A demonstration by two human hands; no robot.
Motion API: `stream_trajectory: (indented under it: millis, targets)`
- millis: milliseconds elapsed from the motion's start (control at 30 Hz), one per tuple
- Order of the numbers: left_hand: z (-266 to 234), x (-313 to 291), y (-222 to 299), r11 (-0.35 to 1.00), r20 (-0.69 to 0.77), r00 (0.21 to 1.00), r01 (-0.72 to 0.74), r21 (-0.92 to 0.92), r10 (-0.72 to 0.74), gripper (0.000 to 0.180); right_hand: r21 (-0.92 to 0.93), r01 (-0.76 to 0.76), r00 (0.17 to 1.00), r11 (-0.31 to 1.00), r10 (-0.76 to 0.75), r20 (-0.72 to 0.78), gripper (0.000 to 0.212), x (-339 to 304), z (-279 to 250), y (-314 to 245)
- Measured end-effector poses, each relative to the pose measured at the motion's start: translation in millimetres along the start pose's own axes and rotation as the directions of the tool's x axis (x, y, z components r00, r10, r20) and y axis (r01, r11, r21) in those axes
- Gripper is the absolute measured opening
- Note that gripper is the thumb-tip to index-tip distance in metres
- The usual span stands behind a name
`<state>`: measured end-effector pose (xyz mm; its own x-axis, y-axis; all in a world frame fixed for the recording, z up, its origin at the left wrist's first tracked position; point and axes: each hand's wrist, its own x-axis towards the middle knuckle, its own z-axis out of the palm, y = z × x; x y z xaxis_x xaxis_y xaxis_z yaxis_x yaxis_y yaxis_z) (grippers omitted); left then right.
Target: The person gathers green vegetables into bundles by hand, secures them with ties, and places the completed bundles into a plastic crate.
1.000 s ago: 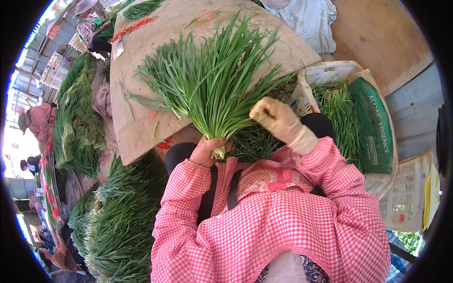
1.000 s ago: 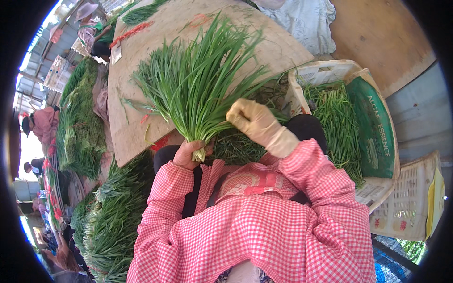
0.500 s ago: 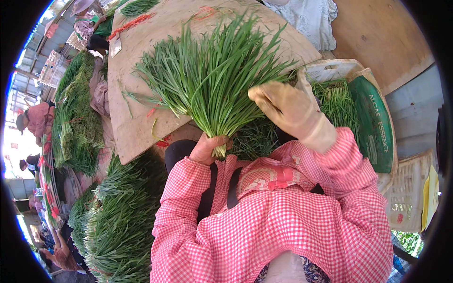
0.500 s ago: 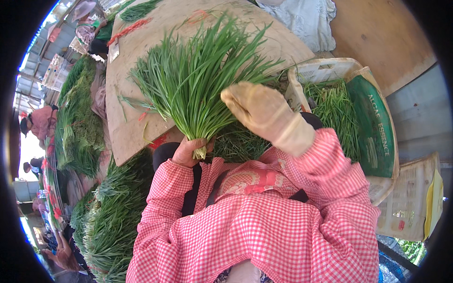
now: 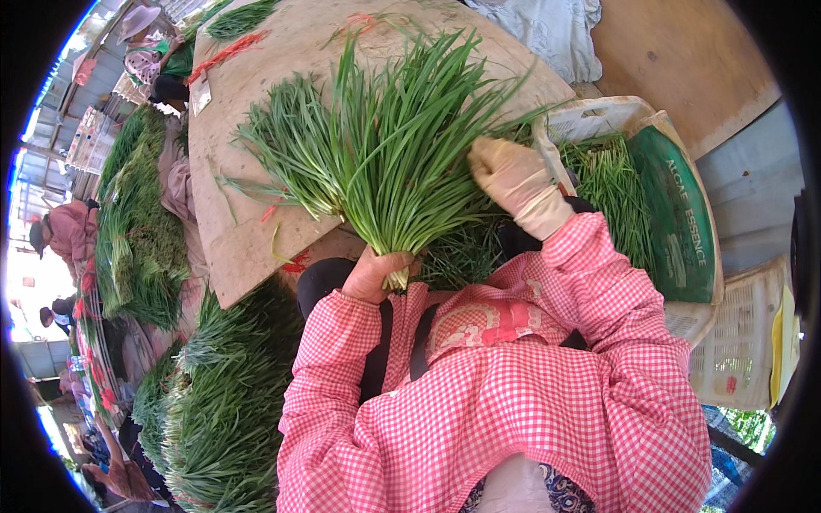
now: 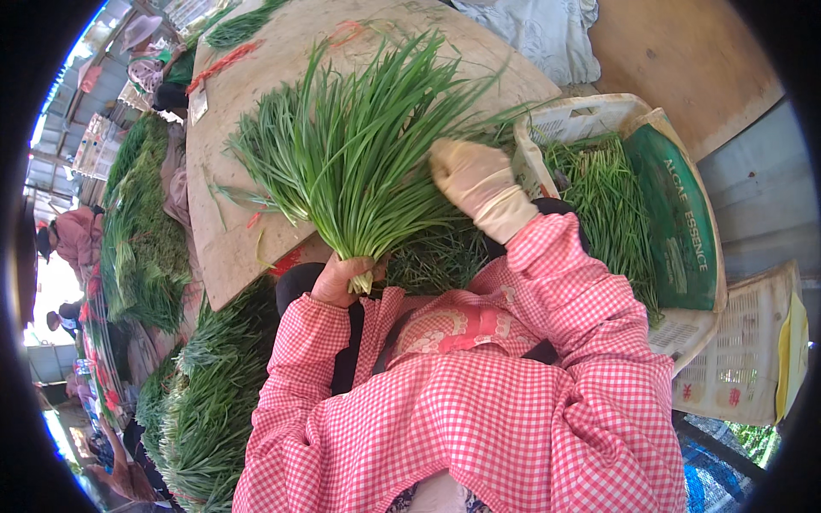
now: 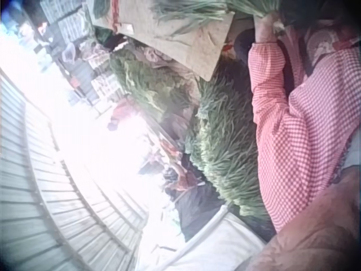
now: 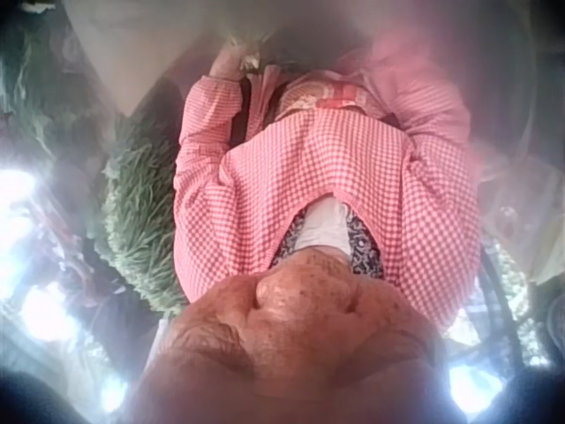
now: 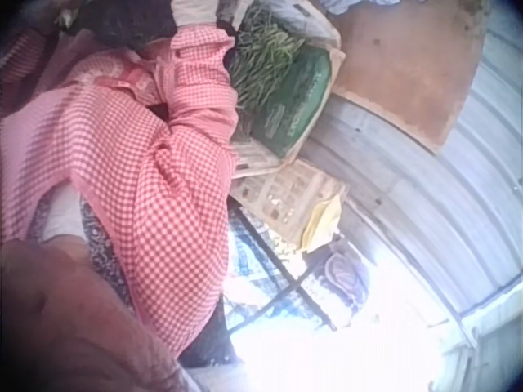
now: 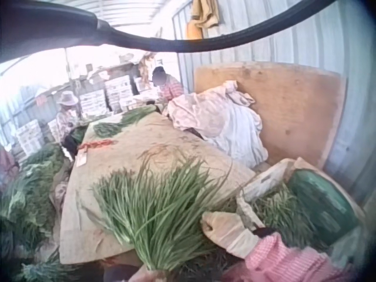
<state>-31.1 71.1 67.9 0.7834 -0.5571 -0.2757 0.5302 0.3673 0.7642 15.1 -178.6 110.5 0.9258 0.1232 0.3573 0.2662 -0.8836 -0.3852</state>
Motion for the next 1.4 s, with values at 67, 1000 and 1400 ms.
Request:
stream_trajectory:
  millis: [67, 1000, 1400]
  targets:
    - [1.4, 0.4, 0.5, 0.997, 0.002, 0.999, -0.045, -0.057, 0.045, 0.039, 0.081, -0.051, 0.991, 0.995, 0.061, -0.119, 0.015, -1.2, -14.4, 17.2]
    - [-13.0, 10.3, -13.3, 0.956, -0.078, 0.996, 0.027, -0.293, -0.052, 0.043, 0.867, -0.436, 0.896, -0.24, -0.031, 0.442, 0.045, -38.3, 63.8, -57.1]
    - [-16.6, 10.0, -13.4, 0.916, 0.25, 0.967, 0.142, -0.376, -0.048, 0.055, 0.907, -0.419, 0.903, -0.04, -0.122, 0.412, 0.048, -37.5, 60.5, -50.3]
